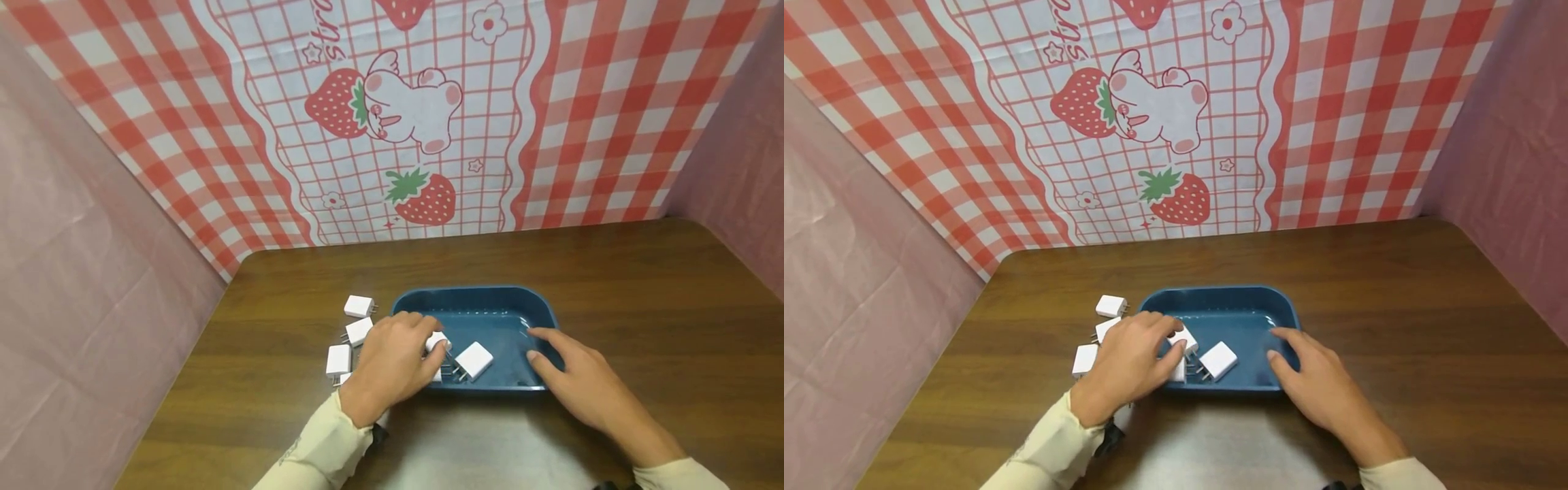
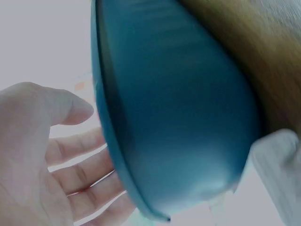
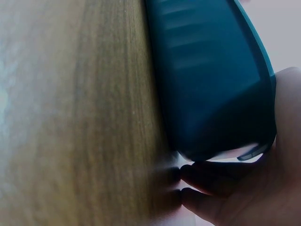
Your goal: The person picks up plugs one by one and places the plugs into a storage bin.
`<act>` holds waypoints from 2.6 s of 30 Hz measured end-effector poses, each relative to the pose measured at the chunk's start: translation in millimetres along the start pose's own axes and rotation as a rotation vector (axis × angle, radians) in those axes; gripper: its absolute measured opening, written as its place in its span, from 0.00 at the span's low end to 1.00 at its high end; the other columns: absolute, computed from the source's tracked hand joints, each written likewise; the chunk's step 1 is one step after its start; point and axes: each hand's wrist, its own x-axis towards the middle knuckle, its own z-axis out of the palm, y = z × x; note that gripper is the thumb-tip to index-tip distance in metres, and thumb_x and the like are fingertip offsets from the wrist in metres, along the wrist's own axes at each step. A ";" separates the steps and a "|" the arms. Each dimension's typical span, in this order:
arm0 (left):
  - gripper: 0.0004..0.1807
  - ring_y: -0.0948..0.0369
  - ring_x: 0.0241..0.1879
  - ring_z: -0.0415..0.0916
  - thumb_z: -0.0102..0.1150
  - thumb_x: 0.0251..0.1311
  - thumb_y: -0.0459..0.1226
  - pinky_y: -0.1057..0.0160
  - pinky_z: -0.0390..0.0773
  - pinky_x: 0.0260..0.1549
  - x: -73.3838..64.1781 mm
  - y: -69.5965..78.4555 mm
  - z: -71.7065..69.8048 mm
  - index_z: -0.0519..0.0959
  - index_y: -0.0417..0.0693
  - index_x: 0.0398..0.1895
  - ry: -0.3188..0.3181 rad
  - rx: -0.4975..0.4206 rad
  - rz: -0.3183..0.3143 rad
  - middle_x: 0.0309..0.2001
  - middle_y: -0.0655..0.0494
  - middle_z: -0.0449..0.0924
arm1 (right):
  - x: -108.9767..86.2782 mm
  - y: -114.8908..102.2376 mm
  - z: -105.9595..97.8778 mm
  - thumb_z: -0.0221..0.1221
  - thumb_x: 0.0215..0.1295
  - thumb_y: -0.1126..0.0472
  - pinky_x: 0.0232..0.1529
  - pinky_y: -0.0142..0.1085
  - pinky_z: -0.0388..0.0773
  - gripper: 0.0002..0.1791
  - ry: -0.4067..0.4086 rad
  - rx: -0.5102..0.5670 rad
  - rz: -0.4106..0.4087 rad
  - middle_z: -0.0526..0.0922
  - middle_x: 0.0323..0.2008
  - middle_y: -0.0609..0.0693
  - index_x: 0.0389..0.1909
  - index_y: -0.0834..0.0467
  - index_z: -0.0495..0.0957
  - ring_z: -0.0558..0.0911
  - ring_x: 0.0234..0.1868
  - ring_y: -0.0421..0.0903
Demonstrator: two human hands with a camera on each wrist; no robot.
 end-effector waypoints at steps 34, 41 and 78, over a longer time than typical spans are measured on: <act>0.11 0.50 0.28 0.79 0.66 0.57 0.45 0.50 0.75 0.27 -64.2 -75.4 -27.7 0.82 0.45 0.30 -0.101 0.186 -0.301 0.25 0.53 0.78 | -0.5 -0.1 -0.4 0.50 0.75 0.41 0.56 0.71 0.64 0.32 -0.009 -0.010 0.007 0.69 0.67 0.67 0.70 0.57 0.68 0.68 0.65 0.71; 0.19 0.48 0.35 0.81 0.66 0.58 0.49 0.48 0.76 0.34 -74.3 -75.7 -26.1 0.84 0.44 0.42 -0.265 0.204 -0.405 0.35 0.48 0.82 | 0.2 1.5 -1.0 0.49 0.75 0.40 0.55 0.71 0.64 0.33 -0.026 -0.007 0.011 0.68 0.68 0.68 0.71 0.56 0.67 0.68 0.65 0.71; 0.18 0.46 0.30 0.82 0.68 0.55 0.52 0.49 0.75 0.26 -80.5 -78.0 -20.4 0.84 0.49 0.41 -0.277 0.201 -0.476 0.31 0.50 0.84 | 0.8 0.5 -1.2 0.49 0.75 0.40 0.56 0.71 0.63 0.33 -0.037 -0.010 0.035 0.67 0.68 0.68 0.71 0.56 0.67 0.67 0.66 0.72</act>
